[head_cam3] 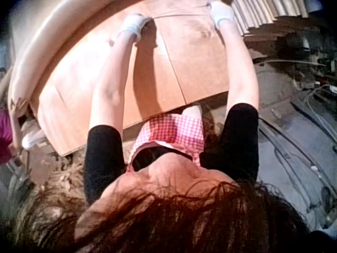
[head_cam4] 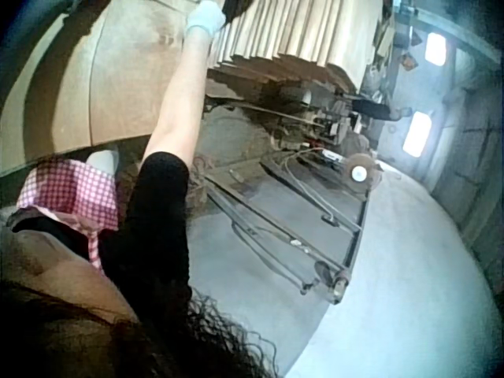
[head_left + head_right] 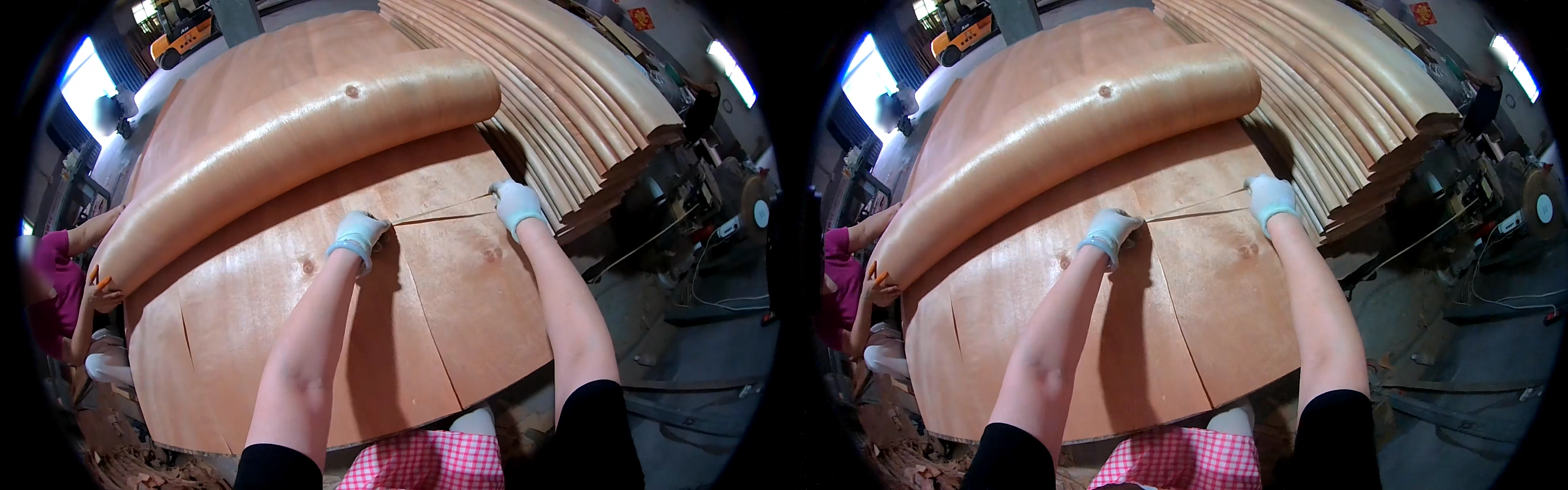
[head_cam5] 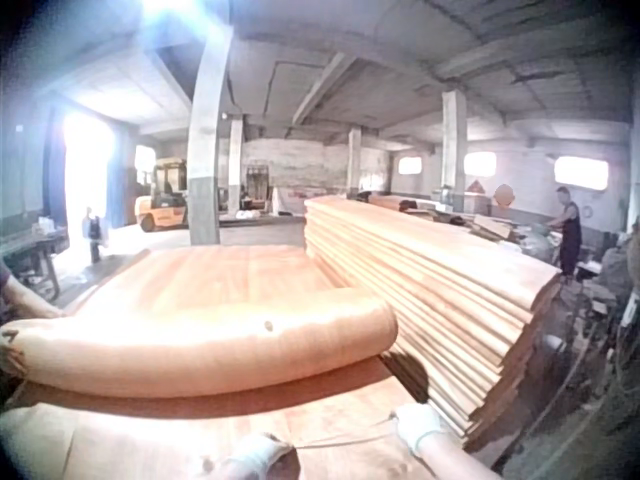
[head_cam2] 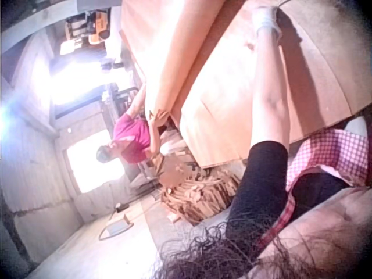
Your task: The person lifts large, thin wooden panels and stacks them on a workbench in a workshop. They align the panels carefully and use a thin wooden stick to separate the layers. A coworker assists by holding the stack and using a utility knife to trim the edges of the panels.
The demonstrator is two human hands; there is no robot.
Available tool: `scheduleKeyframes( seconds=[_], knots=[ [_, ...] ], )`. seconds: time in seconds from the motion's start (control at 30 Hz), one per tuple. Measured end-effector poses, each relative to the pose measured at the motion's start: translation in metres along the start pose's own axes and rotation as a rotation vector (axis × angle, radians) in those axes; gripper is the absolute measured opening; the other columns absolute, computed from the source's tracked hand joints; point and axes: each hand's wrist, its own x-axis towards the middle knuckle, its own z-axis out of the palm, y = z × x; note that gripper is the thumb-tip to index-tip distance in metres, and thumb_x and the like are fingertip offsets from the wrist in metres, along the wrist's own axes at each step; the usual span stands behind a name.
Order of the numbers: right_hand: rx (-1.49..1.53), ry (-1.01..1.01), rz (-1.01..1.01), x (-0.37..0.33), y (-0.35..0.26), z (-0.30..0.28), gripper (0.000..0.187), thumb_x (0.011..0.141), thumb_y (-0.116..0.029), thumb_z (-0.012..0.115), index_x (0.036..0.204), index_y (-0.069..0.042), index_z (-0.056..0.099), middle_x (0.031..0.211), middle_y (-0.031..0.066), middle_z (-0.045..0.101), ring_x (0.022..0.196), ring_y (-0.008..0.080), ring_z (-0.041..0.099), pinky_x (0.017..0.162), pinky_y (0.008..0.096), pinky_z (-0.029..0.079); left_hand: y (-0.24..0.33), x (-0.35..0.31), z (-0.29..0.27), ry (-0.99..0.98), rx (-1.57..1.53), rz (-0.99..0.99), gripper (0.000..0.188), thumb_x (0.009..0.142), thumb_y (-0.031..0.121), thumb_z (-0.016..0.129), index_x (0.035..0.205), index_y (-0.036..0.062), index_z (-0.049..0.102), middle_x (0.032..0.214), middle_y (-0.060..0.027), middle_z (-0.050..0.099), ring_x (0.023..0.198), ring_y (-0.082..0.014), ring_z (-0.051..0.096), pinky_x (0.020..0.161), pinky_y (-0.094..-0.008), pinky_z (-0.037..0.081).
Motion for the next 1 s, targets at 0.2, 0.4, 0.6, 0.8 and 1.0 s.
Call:
scheduleKeyframes(
  seconds=[0.2, 0.4, 0.6, 0.8, 1.0],
  knots=[
    [0.024, 0.047, 0.027, -0.001, -0.007, 0.003, 0.026, 0.086, -0.016, 0.049, 0.102, -0.015, 0.070, 0.103, 0.0137, 0.067, 0.096, 0.0304, 0.065, 0.083, 0.0427, 0.049, 0.006, 0.002, 0.001, -0.006, -0.080, -0.125, 0.021, 0.082, 0.019, 0.068, 0.071, 0.0018, 0.068, 0.064, -0.0102, 0.066, 0.052, -0.0197, 0.060, 0.049, -0.0343, 0.045],
    [0.013, -0.014, 0.065, 0.002, -0.001, 0.012, 0.028, 0.086, -0.016, 0.048, 0.104, -0.015, 0.070, 0.108, 0.0140, 0.067, 0.099, 0.0303, 0.064, 0.084, 0.0407, 0.049, 0.010, 0.002, 0.003, 0.036, -0.043, -0.092, 0.017, 0.081, 0.014, 0.070, 0.072, -0.0001, 0.067, 0.065, -0.0106, 0.066, 0.051, -0.0189, 0.059, 0.049, -0.0341, 0.045],
    [0.540, 0.521, 0.353, 0.008, 0.000, 0.038, 0.033, 0.083, -0.008, 0.050, 0.111, -0.007, 0.068, 0.114, 0.0157, 0.066, 0.109, 0.0341, 0.061, 0.099, 0.0390, 0.044, 0.012, -0.001, 0.009, 0.026, -0.115, -0.059, 0.018, 0.079, 0.015, 0.072, 0.073, -0.0013, 0.068, 0.067, -0.0114, 0.067, 0.053, -0.0188, 0.061, 0.050, -0.0333, 0.047],
    [0.527, 0.084, -0.337, 0.001, -0.099, 0.036, 0.035, 0.089, -0.019, 0.049, 0.118, -0.008, 0.064, 0.119, 0.0159, 0.063, 0.114, 0.0311, 0.056, 0.104, 0.0386, 0.038, -0.004, -0.008, -0.001, 0.020, -0.090, 0.022, 0.018, 0.083, 0.017, 0.067, 0.078, 0.0008, 0.069, 0.069, -0.0096, 0.068, 0.054, -0.0174, 0.060, 0.054, -0.0314, 0.048],
    [0.297, -0.148, -0.518, 0.009, -0.143, 0.045, 0.034, 0.093, -0.029, 0.043, 0.114, -0.015, 0.067, 0.111, 0.0137, 0.066, 0.103, 0.0308, 0.061, 0.098, 0.0426, 0.041, -0.039, 0.006, 0.008, -0.027, -0.290, 0.247, 0.019, 0.085, 0.021, 0.063, 0.086, 0.0043, 0.071, 0.075, -0.0076, 0.069, 0.064, -0.0140, 0.061, 0.063, -0.0298, 0.050]
  ],
)
